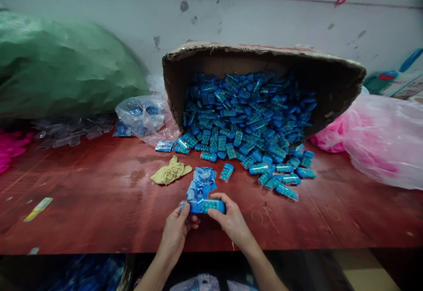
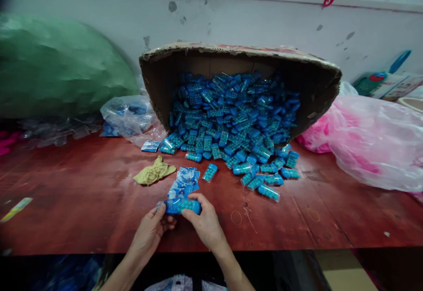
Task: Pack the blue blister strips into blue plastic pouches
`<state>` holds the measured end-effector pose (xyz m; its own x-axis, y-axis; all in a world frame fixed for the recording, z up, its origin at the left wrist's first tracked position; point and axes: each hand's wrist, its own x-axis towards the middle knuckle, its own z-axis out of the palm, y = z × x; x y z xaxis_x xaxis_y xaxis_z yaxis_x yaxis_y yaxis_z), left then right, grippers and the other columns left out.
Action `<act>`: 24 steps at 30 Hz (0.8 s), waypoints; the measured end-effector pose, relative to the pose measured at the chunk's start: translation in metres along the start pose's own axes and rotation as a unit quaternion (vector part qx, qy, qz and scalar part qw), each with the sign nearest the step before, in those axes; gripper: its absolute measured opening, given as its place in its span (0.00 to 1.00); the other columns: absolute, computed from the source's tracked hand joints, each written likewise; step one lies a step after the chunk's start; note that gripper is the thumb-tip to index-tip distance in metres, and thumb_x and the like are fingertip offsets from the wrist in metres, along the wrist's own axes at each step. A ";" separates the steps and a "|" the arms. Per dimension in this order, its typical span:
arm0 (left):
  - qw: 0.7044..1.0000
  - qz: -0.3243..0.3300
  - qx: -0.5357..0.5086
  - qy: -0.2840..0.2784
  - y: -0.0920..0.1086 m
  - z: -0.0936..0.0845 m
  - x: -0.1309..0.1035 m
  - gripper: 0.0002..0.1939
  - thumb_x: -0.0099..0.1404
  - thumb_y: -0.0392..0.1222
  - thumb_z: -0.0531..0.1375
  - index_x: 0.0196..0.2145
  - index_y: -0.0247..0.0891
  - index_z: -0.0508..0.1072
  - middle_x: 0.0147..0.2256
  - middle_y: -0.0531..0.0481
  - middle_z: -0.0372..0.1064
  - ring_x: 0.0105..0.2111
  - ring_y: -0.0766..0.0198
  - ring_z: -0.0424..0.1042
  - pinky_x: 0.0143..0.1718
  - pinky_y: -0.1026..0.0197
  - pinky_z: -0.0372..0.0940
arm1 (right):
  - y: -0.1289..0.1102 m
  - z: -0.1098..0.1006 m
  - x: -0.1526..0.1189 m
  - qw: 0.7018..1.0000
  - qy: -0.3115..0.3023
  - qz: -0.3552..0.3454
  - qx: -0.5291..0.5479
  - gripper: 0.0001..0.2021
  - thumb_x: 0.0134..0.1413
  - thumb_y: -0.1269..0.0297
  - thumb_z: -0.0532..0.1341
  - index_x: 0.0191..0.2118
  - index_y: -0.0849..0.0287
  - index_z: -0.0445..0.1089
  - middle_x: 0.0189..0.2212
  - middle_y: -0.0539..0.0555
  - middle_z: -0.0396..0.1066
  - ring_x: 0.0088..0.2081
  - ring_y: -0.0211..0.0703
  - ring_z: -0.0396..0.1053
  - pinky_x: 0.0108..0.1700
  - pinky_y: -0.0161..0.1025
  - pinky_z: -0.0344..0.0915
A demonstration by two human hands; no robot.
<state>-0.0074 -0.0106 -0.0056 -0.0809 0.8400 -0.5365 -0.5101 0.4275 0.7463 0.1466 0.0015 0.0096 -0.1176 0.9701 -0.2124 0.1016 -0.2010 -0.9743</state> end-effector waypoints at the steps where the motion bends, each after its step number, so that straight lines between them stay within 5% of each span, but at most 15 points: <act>1: 1.000 0.013 0.014 0.005 0.000 0.000 0.001 0.15 0.44 0.47 0.66 0.23 0.33 0.68 0.15 0.52 0.66 0.17 0.67 0.67 0.19 0.66 0.62 | 0.000 0.001 0.000 1.000 -0.006 0.010 0.001 0.14 0.42 0.65 0.61 0.39 0.56 0.66 0.21 0.45 0.62 0.21 0.34 0.59 0.23 0.31 0.59; 4: 1.000 0.022 0.018 0.007 -0.001 0.001 0.003 0.15 0.43 0.46 0.66 0.25 0.32 0.70 0.18 0.51 0.69 0.19 0.66 0.69 0.20 0.66 0.64 | 0.004 0.011 -0.003 1.000 0.025 0.000 -0.007 0.14 0.43 0.66 0.61 0.40 0.58 0.66 0.24 0.48 0.65 0.26 0.39 0.64 0.31 0.35 0.63; 9: 0.995 -0.069 -0.069 -0.019 -0.001 0.005 0.002 0.12 0.48 0.43 0.65 0.28 0.34 0.69 0.23 0.50 0.72 0.22 0.66 0.71 0.26 0.63 0.67 | 0.016 0.029 -0.009 0.986 0.085 -0.133 -0.061 0.15 0.47 0.68 0.58 0.44 0.55 0.66 0.38 0.54 0.64 0.41 0.44 0.64 0.45 0.39 0.61; 15: 0.993 -0.102 -0.052 -0.041 0.006 -0.003 0.006 0.11 0.51 0.41 0.63 0.32 0.36 0.68 0.25 0.51 0.72 0.22 0.65 0.71 0.22 0.64 0.65 | 0.013 0.022 -0.013 0.994 -0.090 -0.051 0.037 0.19 0.54 0.65 0.52 0.52 0.50 0.60 0.40 0.53 0.64 0.27 0.36 0.65 0.29 0.34 0.66; 20: 0.988 -0.113 -0.093 -0.043 0.009 0.003 0.004 0.09 0.53 0.38 0.61 0.34 0.36 0.69 0.29 0.48 0.74 0.28 0.62 0.73 0.30 0.59 0.67 | 0.011 0.029 -0.009 0.995 -0.013 -0.060 0.084 0.18 0.45 0.69 0.60 0.45 0.55 0.64 0.31 0.49 0.66 0.24 0.34 0.63 0.27 0.32 0.64; 24: 0.983 -0.107 -0.083 -0.120 0.012 0.006 0.000 0.07 0.53 0.37 0.61 0.31 0.34 0.70 0.28 0.48 0.74 0.27 0.61 0.73 0.31 0.59 0.66 | 0.014 0.032 -0.002 0.989 -0.018 0.012 0.147 0.13 0.43 0.66 0.61 0.38 0.58 0.63 0.22 0.45 0.63 0.17 0.32 0.59 0.19 0.31 0.61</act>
<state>-0.0088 -0.0034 0.0058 0.2389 0.7996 -0.5510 -0.6273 0.5602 0.5409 0.1171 -0.0072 -0.0063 -0.1538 0.9604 -0.2324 -0.1857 -0.2591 -0.9478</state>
